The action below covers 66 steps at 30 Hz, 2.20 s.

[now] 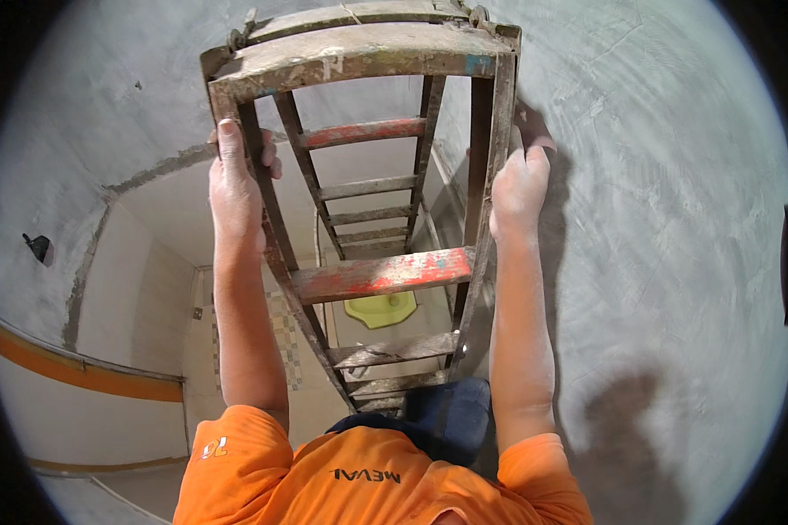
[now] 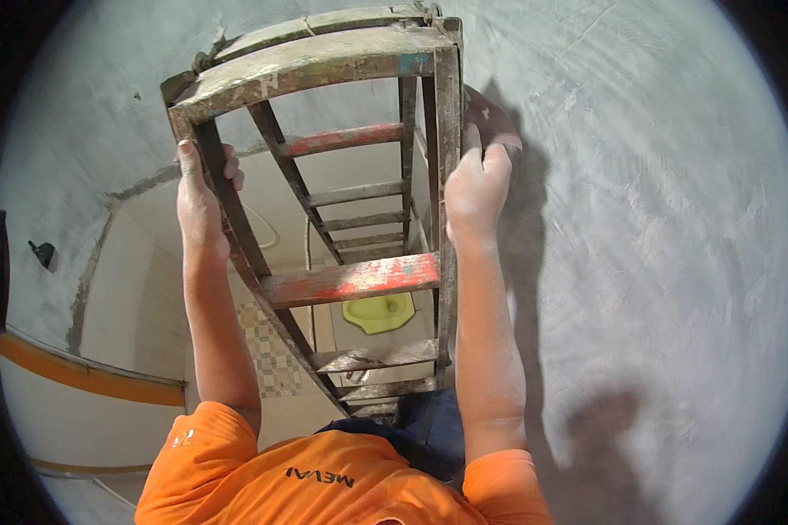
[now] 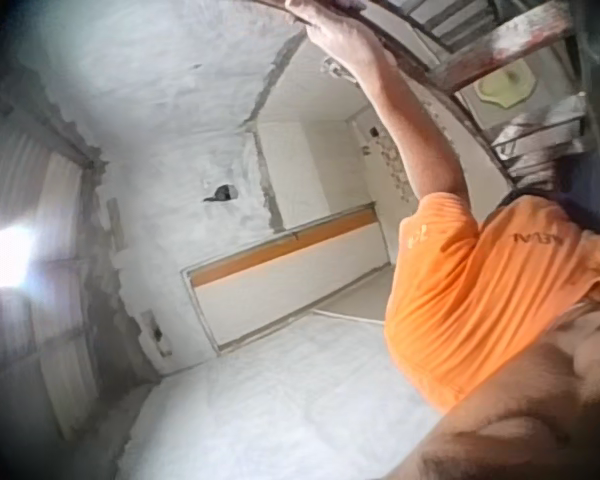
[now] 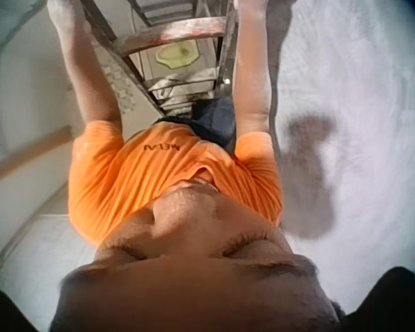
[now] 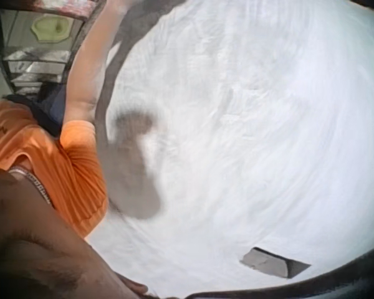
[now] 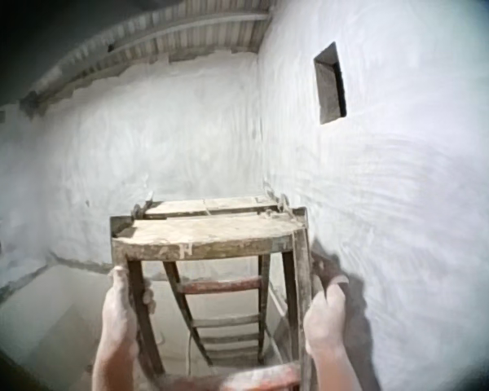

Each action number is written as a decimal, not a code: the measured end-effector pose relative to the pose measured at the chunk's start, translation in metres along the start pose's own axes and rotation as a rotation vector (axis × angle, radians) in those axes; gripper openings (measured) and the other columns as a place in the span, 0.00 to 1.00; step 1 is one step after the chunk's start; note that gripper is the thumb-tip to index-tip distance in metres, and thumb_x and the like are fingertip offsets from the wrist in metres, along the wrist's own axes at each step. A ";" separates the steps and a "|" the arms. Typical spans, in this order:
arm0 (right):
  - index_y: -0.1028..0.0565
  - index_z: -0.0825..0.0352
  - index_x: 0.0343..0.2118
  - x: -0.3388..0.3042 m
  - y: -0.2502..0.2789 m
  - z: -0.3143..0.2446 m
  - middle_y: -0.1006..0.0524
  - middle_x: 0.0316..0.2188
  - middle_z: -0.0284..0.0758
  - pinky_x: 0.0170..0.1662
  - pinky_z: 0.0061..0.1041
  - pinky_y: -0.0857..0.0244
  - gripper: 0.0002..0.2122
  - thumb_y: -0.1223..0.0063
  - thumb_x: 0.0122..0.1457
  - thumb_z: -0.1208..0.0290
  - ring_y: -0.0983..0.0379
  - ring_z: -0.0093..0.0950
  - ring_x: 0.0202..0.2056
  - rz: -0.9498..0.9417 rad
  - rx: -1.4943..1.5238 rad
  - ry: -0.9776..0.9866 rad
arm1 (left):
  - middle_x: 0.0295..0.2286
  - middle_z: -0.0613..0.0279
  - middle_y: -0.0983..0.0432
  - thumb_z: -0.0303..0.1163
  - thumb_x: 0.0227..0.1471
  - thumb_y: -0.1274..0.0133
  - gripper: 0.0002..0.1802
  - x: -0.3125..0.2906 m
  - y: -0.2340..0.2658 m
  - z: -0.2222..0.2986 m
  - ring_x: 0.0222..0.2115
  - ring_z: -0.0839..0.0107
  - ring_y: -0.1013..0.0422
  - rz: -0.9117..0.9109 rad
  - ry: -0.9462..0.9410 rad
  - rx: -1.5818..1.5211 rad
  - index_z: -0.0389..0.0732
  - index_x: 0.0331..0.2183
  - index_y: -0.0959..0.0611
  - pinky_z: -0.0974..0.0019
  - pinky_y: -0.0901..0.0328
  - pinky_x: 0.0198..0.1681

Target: The person sands the surface of a white wall around a rectangular opening using a piece of sandpaper held by hand. The person also climbs up and down a wooden ladder to reach different sections of the wall.

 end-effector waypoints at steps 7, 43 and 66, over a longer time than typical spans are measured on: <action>0.32 0.69 0.61 -0.055 0.013 0.014 0.19 0.44 0.37 0.43 0.30 0.24 0.17 0.66 0.74 0.76 0.19 0.28 0.39 -0.161 0.214 -0.302 | 0.27 0.66 0.30 0.67 0.68 0.54 0.38 -0.001 0.006 0.002 0.29 0.74 0.34 -0.023 0.002 0.056 0.36 0.43 0.20 0.68 0.37 0.36; 0.26 0.81 0.32 -0.058 0.019 0.045 0.22 0.29 0.56 0.43 0.48 0.35 0.20 0.55 0.73 0.65 0.25 0.51 0.32 0.099 -0.075 0.243 | 0.24 0.71 0.30 0.48 0.69 0.46 0.20 -0.060 0.032 -0.063 0.27 0.80 0.36 0.066 -0.328 0.352 0.43 0.32 0.22 0.70 0.41 0.33; 0.25 0.80 0.30 -0.065 0.020 0.041 0.21 0.27 0.54 0.42 0.49 0.35 0.21 0.55 0.74 0.63 0.24 0.50 0.32 0.202 -0.172 0.366 | 0.22 0.66 0.30 0.44 0.60 0.40 0.19 -0.068 0.037 -0.062 0.25 0.74 0.34 0.058 -0.459 0.455 0.36 0.34 0.22 0.66 0.37 0.33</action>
Point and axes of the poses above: each hand's wrist, its own x-axis towards the middle knuckle, its own y-axis out of the back of the hand, z = x × y, the point moved 3 cm from there along x, towards the middle knuckle
